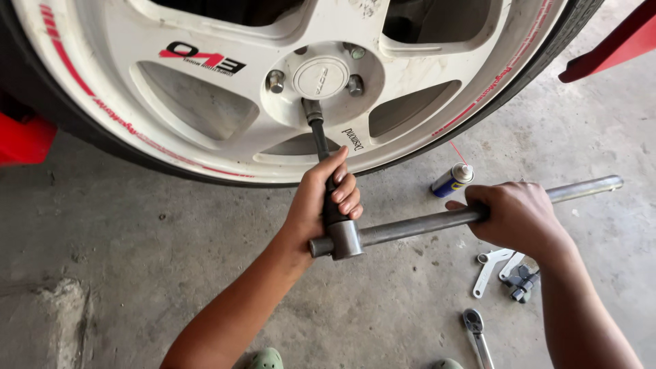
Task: The person kneels beside the front wheel of a red car on a lift and uses a socket wrench with a long breaker bar to loosen the lug nuts, working on the nuts one at a time and repositioning the wrench between nuts. At the end they handle the wrench and socket on the ground.
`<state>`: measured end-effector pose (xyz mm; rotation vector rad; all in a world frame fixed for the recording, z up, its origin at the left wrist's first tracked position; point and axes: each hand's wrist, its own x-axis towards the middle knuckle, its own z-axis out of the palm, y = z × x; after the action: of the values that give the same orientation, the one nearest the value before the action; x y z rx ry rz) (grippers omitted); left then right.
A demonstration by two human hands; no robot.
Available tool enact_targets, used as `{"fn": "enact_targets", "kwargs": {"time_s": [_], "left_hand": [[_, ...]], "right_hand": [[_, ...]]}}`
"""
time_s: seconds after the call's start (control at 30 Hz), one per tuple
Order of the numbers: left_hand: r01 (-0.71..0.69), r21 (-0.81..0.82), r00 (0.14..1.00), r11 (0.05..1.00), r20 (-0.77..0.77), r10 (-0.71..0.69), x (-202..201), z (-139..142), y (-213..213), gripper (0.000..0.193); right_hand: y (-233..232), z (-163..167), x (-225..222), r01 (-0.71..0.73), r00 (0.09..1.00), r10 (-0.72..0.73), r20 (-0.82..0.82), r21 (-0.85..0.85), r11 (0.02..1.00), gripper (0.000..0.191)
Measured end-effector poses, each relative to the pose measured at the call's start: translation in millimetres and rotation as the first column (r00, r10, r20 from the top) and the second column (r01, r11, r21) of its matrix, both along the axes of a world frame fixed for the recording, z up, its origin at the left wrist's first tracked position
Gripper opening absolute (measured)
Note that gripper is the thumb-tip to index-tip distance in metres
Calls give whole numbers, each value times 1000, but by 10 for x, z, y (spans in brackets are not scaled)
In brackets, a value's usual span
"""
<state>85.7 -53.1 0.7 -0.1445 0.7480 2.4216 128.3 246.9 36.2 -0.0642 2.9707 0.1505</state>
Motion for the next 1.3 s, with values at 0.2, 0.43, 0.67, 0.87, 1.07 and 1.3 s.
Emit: {"fn": "enact_targets", "kwargs": {"time_s": [0.2, 0.43, 0.67, 0.87, 1.07, 1.3], "left_hand": [[-21, -76, 998, 997, 56, 26, -43, 36, 17, 39], [-65, -147, 991, 987, 107, 82, -101, -51, 22, 36], [-111, -71, 994, 991, -1, 111, 34, 1, 9, 29], [-102, 4, 995, 995, 6, 102, 192, -104, 26, 26], [-84, 91, 995, 992, -43, 88, 127, -140, 48, 29], [-111, -20, 993, 994, 39, 111, 161, -57, 16, 28]], "right_hand": [[34, -604, -226, -194, 960, 245, 135, -307, 932, 18], [-165, -1096, -249, -229, 922, 367, 126, -585, 778, 35], [-25, -1114, -330, -259, 874, 454, 175, -623, 738, 47], [585, -1023, -588, -149, 900, 426, 94, -852, 502, 77], [888, -1239, -686, 77, 996, -71, 54, -917, 390, 79], [307, -1860, -386, 394, 919, -206, 336, -787, 475, 82]]}}
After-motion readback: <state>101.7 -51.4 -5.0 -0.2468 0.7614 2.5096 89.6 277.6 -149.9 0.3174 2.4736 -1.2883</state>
